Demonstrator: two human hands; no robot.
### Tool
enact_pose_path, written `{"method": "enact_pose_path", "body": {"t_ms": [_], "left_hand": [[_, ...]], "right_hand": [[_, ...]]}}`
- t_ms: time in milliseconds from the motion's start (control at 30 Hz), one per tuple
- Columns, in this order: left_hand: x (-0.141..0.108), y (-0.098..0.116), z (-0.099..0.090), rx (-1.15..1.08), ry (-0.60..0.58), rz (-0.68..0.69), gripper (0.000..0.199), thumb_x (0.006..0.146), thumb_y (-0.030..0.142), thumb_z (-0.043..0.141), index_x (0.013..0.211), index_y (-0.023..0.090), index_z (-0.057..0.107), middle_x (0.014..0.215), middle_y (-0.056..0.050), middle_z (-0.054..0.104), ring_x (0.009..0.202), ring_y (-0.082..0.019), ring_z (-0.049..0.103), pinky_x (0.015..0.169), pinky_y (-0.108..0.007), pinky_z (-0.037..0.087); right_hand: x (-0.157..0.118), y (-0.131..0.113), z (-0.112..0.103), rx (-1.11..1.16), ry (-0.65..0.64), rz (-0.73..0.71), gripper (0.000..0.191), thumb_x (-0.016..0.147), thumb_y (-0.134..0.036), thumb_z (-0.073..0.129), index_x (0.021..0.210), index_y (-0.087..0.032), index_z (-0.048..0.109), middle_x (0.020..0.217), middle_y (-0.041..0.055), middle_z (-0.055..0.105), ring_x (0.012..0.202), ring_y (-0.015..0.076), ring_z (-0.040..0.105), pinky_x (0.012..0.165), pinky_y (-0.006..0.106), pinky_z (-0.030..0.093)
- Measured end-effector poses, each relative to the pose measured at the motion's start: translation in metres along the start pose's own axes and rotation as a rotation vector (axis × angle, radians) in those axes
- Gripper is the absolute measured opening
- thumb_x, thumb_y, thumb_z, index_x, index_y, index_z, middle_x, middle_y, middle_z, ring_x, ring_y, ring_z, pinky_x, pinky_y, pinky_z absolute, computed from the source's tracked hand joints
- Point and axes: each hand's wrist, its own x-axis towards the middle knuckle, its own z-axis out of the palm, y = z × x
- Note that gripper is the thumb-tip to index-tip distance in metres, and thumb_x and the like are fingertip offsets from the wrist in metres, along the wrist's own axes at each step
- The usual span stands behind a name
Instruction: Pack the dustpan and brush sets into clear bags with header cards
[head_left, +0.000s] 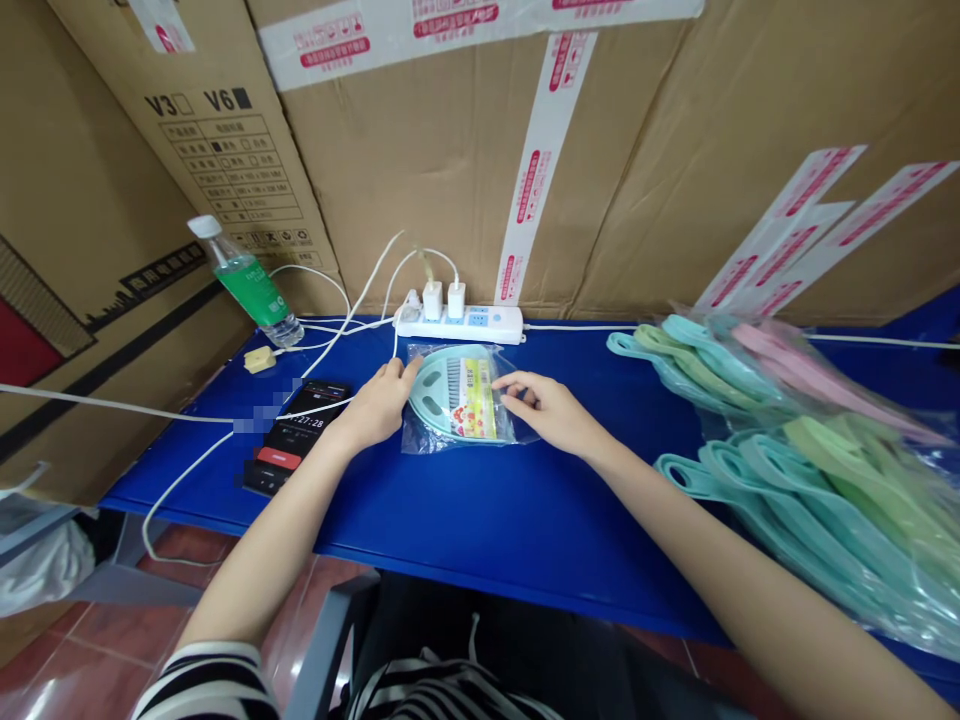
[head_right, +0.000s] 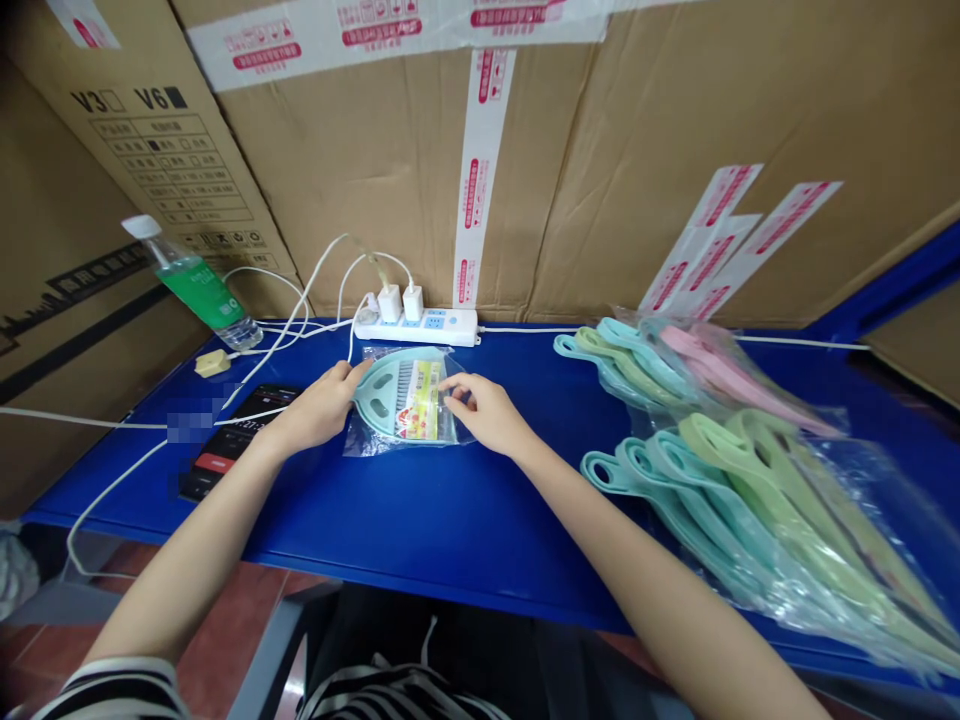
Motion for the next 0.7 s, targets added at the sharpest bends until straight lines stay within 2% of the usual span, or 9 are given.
{"method": "enact_pose_path", "body": {"t_ms": [200,400,567,700], "left_hand": [[-0.001,0.002,-0.007,-0.063,-0.013,0.014,0.065,0.079,-0.001,0.037,0.142,0.014,0.036,0.109,-0.012,0.055,0.107,-0.026,0.059,0.095,-0.041,0.049],[-0.011,-0.002,-0.019,-0.235,-0.034,0.146,0.057,0.087,0.015,0.045,0.142,0.023,0.032,0.119,-0.009,0.054,0.112,-0.025,0.058,0.098,-0.042,0.047],[-0.021,-0.002,-0.028,-0.223,-0.08,0.153,0.061,0.088,0.016,0.045,0.145,0.024,0.028,0.127,-0.01,0.052,0.119,-0.026,0.056,0.097,-0.039,0.047],[-0.03,0.001,-0.03,-0.205,-0.079,0.136,0.059,0.089,0.016,0.044,0.145,0.025,0.028,0.129,-0.011,0.052,0.115,-0.026,0.058,0.096,-0.04,0.048]], "right_hand": [[0.004,0.006,0.004,0.121,0.009,0.004,0.041,0.083,-0.024,0.055,0.122,-0.021,0.067,0.093,0.0036,0.066,0.053,0.0097,0.05,0.052,0.025,0.044],[0.002,0.006,0.001,0.081,0.058,0.04,0.045,0.078,-0.029,0.066,0.122,-0.026,0.069,0.085,0.0014,0.064,0.051,0.0101,0.048,0.059,0.029,0.047],[0.001,0.004,0.001,0.065,0.065,0.063,0.065,0.065,-0.027,0.078,0.129,-0.03,0.064,0.086,-0.0004,0.066,0.054,0.0112,0.052,0.061,0.03,0.047],[0.004,0.0,0.003,0.102,0.042,0.085,0.071,0.063,-0.018,0.078,0.131,-0.023,0.061,0.081,-0.0013,0.069,0.053,0.0113,0.055,0.059,0.028,0.05]]}}
